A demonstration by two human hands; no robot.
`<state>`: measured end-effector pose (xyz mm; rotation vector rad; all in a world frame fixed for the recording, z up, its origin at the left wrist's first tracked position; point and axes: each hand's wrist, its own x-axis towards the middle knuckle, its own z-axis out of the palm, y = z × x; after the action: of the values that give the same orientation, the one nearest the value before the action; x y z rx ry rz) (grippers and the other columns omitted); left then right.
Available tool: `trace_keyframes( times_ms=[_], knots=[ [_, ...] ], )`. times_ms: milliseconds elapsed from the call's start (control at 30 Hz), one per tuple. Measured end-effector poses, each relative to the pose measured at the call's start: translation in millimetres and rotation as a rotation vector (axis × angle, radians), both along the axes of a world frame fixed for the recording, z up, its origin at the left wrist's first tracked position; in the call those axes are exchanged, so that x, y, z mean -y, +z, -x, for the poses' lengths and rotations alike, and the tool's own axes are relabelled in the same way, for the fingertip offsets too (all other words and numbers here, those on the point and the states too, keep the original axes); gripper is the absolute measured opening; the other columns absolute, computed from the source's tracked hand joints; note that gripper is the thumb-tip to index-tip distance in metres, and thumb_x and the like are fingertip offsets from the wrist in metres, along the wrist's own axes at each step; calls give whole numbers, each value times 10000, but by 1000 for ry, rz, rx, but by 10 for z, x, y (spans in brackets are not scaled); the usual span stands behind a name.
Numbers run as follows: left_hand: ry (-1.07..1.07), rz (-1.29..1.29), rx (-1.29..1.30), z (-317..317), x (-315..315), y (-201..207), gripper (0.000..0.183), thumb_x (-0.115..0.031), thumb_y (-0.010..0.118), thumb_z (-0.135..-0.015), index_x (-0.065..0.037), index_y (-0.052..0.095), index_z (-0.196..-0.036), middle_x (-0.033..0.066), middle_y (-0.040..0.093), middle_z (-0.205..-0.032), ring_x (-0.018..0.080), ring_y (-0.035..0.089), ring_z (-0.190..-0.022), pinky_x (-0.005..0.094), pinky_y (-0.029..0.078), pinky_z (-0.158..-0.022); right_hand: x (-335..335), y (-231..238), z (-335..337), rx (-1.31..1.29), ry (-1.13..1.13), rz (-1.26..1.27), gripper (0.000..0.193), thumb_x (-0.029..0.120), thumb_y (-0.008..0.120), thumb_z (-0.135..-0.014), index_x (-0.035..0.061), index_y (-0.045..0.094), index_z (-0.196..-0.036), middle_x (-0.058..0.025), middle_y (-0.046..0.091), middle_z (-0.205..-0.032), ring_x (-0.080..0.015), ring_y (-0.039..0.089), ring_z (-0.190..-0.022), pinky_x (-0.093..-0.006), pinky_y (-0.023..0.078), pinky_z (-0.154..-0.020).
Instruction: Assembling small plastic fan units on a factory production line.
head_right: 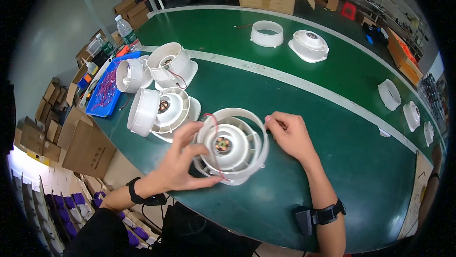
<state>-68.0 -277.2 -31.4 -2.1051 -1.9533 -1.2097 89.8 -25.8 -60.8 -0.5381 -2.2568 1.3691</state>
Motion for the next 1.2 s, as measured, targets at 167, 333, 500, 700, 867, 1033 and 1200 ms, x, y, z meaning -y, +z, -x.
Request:
trace_keyframes(
  times_ms=[167, 333, 500, 700, 867, 1033, 1200],
  knots=[
    [-140, 94, 20, -331, -341, 261, 495, -290, 871, -735, -45, 555, -1027, 249, 378, -1366, 438, 515, -1232, 436, 531, -951, -112, 102, -111, -90, -96, 422, 359, 272, 509, -1033, 24, 636, -805, 27, 542, -612, -45, 482, -522, -210, 377, -482],
    [-258, 187, 34, -261, -550, 502, 373, -237, 847, -749, -30, 575, -898, 197, 401, -1361, 373, 554, -1211, 422, 562, -932, -238, 27, -145, -178, -65, 557, 392, 330, 494, -1041, 34, 618, -816, 3, 539, -603, -55, 471, -490, -208, 364, -458],
    [-252, 132, 26, -20, -657, 785, 346, -201, 875, -696, -49, 604, -848, 136, 559, -1258, 297, 607, -1127, 379, 515, -909, -267, 78, -125, -172, -40, 564, 384, 363, 466, -1054, 58, 612, -872, 10, 530, -640, -68, 491, -541, -228, 409, -518],
    [-249, 216, 278, 152, -1111, 1135, 363, -290, 829, -770, 13, 656, -871, 97, 686, -932, 211, 661, -826, 308, 549, -684, -560, 615, -405, -302, -153, 241, 398, 334, 458, -1034, 48, 598, -1273, -61, 641, -1124, -115, 595, -968, -259, 491, -743],
    [-392, 294, 21, 155, -1382, 1443, 319, -275, 823, -787, 13, 684, -792, 74, 673, -774, 184, 649, -768, 280, 524, -706, -477, 1138, -603, -539, -155, -95, 385, 248, 521, -981, -3, 604, -1261, -112, 640, -1187, -181, 585, -1065, -314, 478, -879],
    [-436, 270, -66, 82, -1693, 1566, 332, -297, 827, -780, 11, 707, -813, 81, 680, -766, 185, 654, -721, 295, 535, -640, -195, 1464, -823, -165, 117, -246, 229, 175, 672, -894, -6, 690, -1034, -103, 710, -987, -178, 647, -908, -305, 497, -826],
    [-467, 461, -164, 137, -1743, 1747, 324, -303, 824, -781, 5, 744, -845, 88, 714, -789, 161, 669, -696, 268, 537, -585, -66, 1500, -725, 72, 240, -421, 276, 257, 726, -877, -6, 647, -849, -147, 563, -660, -258, 565, -582, -346, 428, -566]
  ],
)
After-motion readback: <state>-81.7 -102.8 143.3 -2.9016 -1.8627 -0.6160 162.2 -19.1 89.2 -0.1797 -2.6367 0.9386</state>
